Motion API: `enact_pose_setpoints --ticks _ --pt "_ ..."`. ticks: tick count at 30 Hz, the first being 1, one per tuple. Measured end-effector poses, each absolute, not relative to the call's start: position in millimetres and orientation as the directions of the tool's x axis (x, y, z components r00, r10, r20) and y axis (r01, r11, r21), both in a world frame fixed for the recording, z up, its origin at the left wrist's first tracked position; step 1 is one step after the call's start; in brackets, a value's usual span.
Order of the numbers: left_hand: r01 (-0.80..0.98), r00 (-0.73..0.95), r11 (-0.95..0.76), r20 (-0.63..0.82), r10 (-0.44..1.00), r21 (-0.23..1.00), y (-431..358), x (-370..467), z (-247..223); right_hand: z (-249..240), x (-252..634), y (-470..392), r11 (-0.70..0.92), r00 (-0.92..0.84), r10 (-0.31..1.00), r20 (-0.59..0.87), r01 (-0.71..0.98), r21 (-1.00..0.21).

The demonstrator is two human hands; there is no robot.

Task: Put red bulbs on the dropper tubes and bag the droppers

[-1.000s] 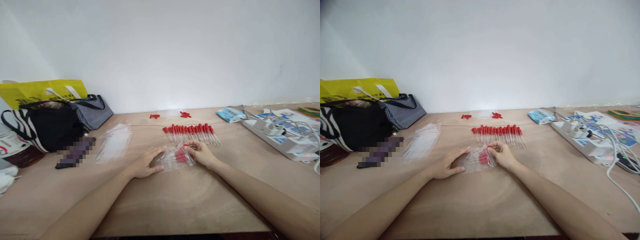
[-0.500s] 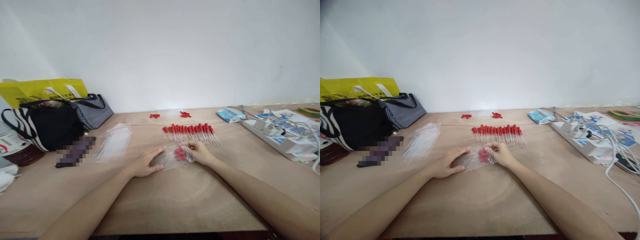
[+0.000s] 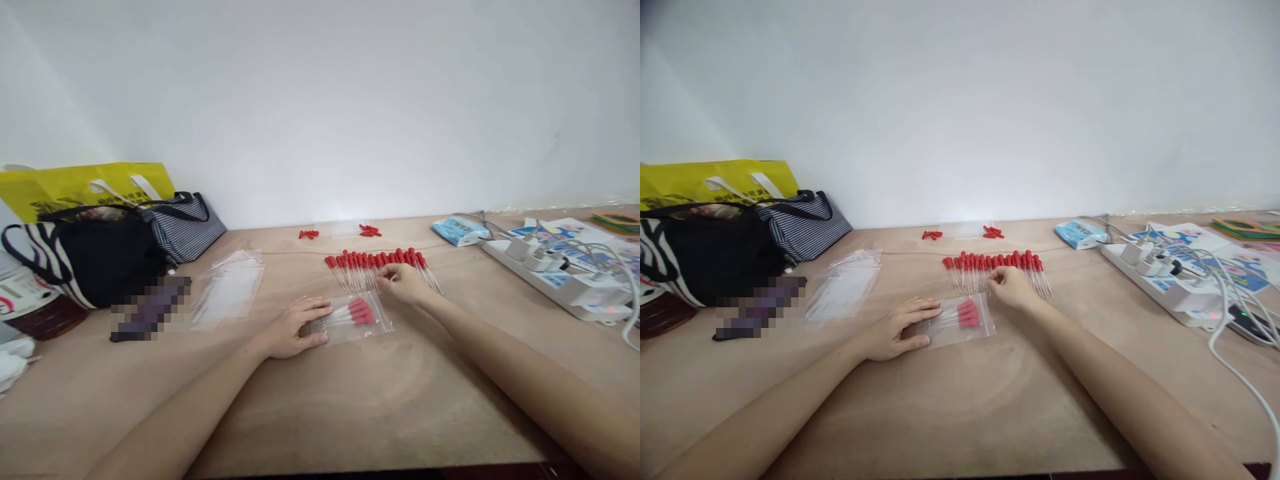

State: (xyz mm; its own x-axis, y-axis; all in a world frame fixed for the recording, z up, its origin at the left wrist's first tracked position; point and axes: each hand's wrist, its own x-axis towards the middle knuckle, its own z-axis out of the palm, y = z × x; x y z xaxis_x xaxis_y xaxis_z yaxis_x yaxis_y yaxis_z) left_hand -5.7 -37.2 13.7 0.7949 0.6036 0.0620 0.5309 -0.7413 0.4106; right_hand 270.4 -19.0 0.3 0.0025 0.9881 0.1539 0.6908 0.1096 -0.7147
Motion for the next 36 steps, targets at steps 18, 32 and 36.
enact_pose_setpoints --ticks 18,32,36 --pt "0.507 0.798 -0.736 0.076 0.597 0.449 -36.9 -6.9 12.9 17.2 263.1 56.2 -0.095 0.154 0.972 0.176 0.948 -0.304" --pt "0.533 0.787 -0.724 0.058 0.615 0.438 -38.4 -5.7 12.3 17.8 284.0 51.9 0.027 0.185 0.964 0.192 0.648 -0.761" --pt "0.525 0.789 -0.731 0.073 0.610 0.435 -37.8 -6.6 11.9 17.5 309.8 18.9 0.163 0.237 0.944 0.231 0.274 -0.948"
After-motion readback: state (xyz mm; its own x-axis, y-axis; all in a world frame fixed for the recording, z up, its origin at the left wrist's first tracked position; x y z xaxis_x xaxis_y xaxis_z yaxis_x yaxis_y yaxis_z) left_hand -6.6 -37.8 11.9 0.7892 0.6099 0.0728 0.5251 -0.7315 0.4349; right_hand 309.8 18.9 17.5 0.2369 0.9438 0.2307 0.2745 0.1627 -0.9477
